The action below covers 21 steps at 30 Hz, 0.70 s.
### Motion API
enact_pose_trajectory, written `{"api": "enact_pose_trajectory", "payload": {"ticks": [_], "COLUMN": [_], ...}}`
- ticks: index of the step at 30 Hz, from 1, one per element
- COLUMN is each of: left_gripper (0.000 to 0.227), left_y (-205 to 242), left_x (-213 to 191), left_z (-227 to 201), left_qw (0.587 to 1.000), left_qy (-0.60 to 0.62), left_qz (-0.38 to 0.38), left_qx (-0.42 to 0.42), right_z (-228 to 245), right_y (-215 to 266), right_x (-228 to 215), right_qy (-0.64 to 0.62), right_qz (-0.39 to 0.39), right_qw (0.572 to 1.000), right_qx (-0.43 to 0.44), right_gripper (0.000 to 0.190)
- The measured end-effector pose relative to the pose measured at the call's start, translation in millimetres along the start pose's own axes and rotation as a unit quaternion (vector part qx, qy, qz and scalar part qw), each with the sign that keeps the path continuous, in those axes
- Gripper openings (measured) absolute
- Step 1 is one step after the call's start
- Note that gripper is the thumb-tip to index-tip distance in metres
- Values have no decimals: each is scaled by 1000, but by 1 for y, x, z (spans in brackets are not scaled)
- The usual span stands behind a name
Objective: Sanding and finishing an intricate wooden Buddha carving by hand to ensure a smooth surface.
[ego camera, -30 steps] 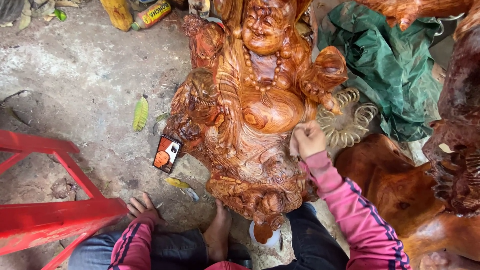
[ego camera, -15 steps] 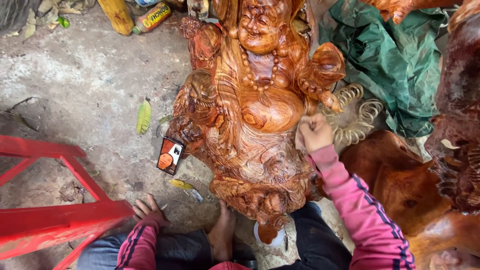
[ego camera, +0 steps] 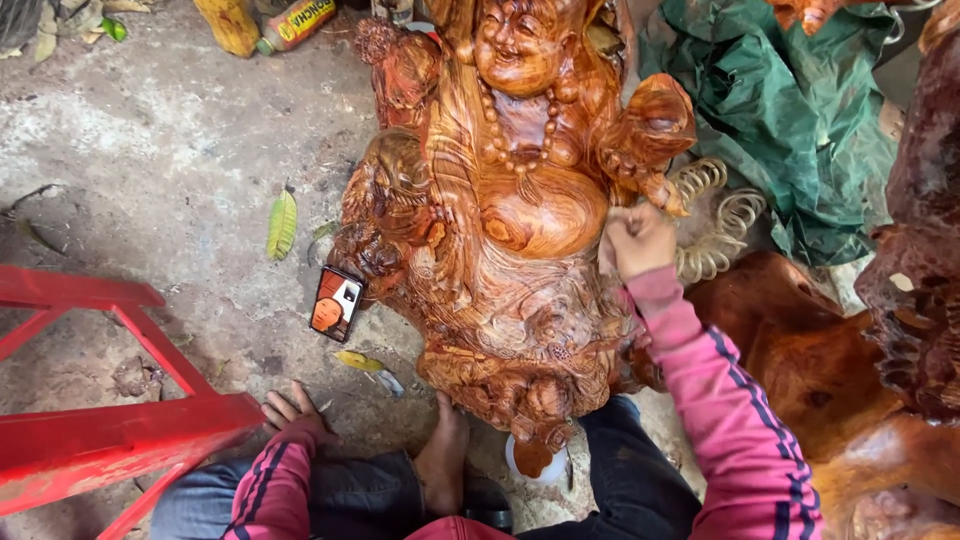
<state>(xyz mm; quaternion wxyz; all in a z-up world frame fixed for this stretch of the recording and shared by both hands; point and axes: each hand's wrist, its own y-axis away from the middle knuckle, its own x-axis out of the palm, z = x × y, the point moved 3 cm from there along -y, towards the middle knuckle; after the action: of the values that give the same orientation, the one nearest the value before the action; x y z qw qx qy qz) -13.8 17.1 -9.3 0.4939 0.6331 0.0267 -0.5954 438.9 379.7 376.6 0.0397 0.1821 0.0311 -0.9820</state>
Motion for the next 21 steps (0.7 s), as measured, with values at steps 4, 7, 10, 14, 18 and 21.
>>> {"api": "enact_pose_trajectory", "payload": {"ticks": [4,7,10,14,18,21], "left_gripper": [188,189,185,188,186,184], "left_y": [-1,0,1,-2,1,-5], "left_x": [-3,-4,0,1,-5,6], "left_z": [4,0,0,6,2,2], "left_qw": [1000,999,999,999,999,999], "left_qy": [15,14,17,20,17,10], "left_qz": [4,30,38,50,48,46], "left_qx": [4,3,1,0,9,12], "right_z": [-16,-2,1,-3,8,18], "right_y": [15,32,21,25,75,70], "right_x": [10,14,9,15,38,19], "right_qy": [-22,41,-22,0,-77,-60], "right_qz": [-51,22,0,-47,112,71], "right_qw": [998,998,996,998,991,983], "right_qx": [19,33,92,39,15,-161], "right_gripper": [13,14,10,10,17,9]}}
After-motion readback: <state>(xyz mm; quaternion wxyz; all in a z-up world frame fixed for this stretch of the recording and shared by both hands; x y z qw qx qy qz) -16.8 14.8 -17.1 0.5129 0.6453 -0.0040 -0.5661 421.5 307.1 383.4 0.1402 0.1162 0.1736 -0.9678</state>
